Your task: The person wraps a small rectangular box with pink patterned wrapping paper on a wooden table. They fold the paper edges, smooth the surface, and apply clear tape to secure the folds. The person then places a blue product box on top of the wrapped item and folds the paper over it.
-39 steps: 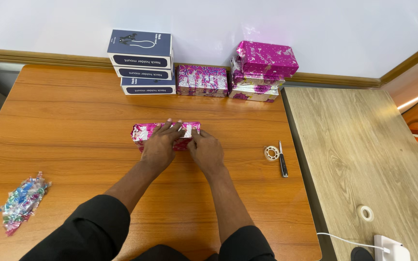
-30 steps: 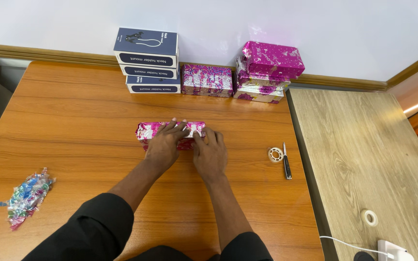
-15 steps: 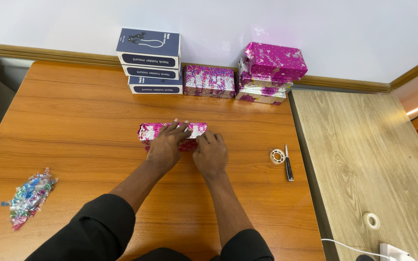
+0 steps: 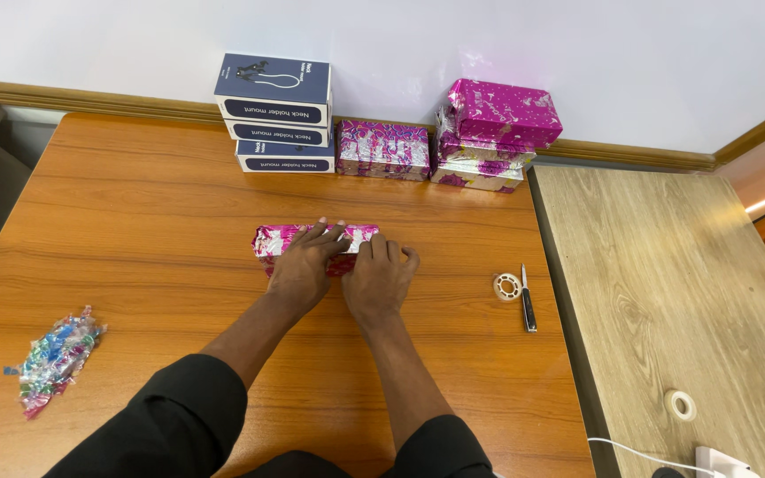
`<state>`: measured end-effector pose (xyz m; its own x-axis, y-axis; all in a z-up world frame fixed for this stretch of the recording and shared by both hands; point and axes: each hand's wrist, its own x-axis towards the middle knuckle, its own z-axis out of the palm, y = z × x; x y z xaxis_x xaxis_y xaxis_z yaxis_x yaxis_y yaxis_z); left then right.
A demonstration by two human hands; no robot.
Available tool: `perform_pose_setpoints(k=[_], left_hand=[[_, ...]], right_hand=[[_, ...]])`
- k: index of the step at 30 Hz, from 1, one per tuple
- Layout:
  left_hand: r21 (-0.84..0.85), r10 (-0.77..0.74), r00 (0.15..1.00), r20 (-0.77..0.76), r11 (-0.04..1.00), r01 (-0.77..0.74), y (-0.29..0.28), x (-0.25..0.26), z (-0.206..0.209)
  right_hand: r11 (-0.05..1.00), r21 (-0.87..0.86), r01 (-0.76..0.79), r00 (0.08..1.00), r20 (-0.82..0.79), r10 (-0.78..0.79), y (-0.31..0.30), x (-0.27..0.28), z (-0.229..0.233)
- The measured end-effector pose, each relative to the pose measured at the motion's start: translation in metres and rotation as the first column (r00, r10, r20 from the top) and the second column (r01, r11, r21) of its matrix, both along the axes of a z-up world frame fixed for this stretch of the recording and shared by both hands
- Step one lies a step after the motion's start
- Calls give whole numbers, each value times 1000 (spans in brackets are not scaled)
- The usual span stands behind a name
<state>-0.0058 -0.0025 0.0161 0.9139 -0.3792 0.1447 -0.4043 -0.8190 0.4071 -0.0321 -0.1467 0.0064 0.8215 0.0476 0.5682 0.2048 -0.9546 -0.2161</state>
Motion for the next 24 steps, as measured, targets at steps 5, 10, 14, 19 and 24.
perform_pose_setpoints(k=[5,10,14,19,24], left_hand=[[18,0,1000,11,1000,0,0,1,0],[-3,-4,1000,11,1000,5,0,2,-4],[7,-1,1000,28,1000,1,0,2,-3],[36,-14,1000,-8,999,14,0,1,4],[169,-73,992,104,984,55,-4,-1,6]], right_hand=[[999,36,27,996,-91,-24,4,2,10],[981,170,92,960,-278,-42,-3,15,20],[957,289,32,961,-271,49,-15,16,27],[951,299,-81,985,-123,123,-9,-1,23],[954,293,-64,995,-60,85,-8,-4,15]])
